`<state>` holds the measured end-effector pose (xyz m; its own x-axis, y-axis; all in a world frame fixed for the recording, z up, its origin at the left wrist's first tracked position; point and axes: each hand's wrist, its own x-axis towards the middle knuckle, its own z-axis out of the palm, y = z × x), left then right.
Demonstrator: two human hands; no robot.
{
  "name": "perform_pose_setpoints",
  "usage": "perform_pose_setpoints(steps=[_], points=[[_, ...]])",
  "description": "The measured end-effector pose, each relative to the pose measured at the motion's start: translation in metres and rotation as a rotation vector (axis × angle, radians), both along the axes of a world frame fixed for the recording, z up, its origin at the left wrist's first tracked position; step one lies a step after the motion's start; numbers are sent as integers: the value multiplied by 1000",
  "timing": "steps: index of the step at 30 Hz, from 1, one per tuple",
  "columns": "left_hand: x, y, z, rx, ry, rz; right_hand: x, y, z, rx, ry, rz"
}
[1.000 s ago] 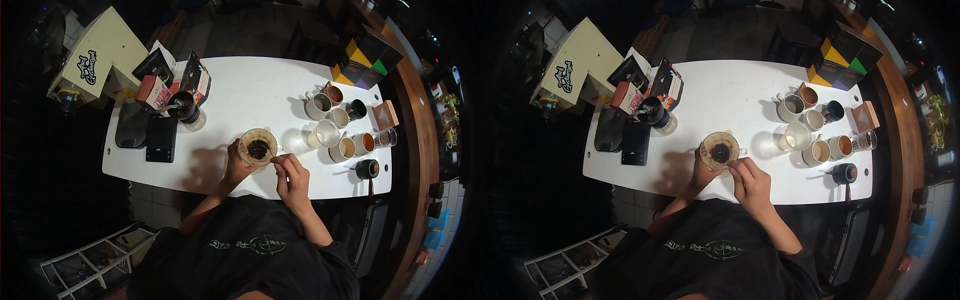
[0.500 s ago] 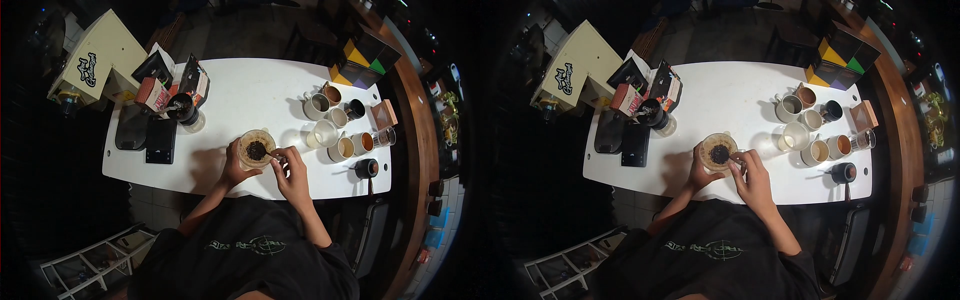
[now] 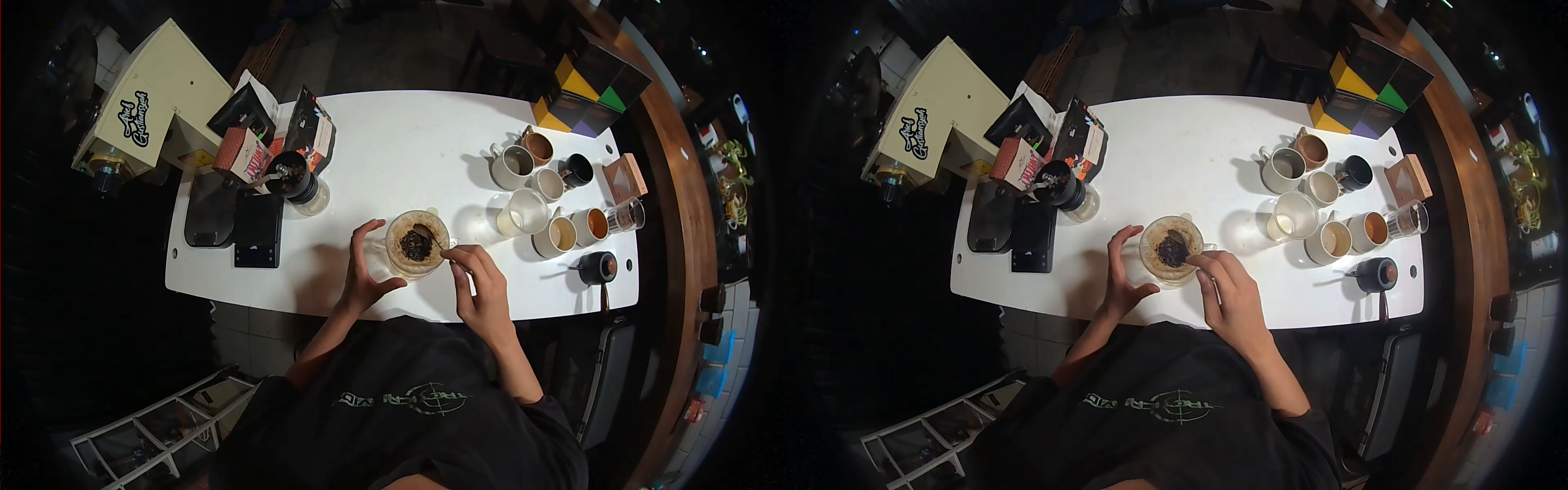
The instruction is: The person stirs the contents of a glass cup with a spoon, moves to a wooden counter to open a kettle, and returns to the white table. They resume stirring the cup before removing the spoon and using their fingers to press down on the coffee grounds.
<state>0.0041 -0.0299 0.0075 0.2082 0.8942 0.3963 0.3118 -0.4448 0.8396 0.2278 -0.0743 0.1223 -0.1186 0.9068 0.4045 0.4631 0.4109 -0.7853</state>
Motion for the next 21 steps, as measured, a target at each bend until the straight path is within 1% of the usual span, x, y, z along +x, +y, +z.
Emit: perform_pose_setpoints(steps=[1, 5, 7, 9, 11, 13, 14, 21], points=[[0, -1, 1, 1, -3, 6, 0, 0, 1, 37, -41, 9], [4, -2, 11, 48, -9, 26, 2, -2, -2, 82, -33, -3], [6, -5, 14, 79, -23, 33, 5, 1, -10, -39, 180, 31], [9, -4, 18, 116, -37, 42, 8, -2, -12, -38, 190, -18], [10, -7, 21, 183, -24, 80, 10, -6, -17, -97, 547, -95], [11, -9, 24, 190, -55, 88, 11, -5, -15, -139, 720, -143], [12, -9, 25, 195, -89, 94, 13, -5, -18, -159, 751, -152], [9, -12, 30, 194, -90, 106, 20, -5, -21, -229, 880, -166]])
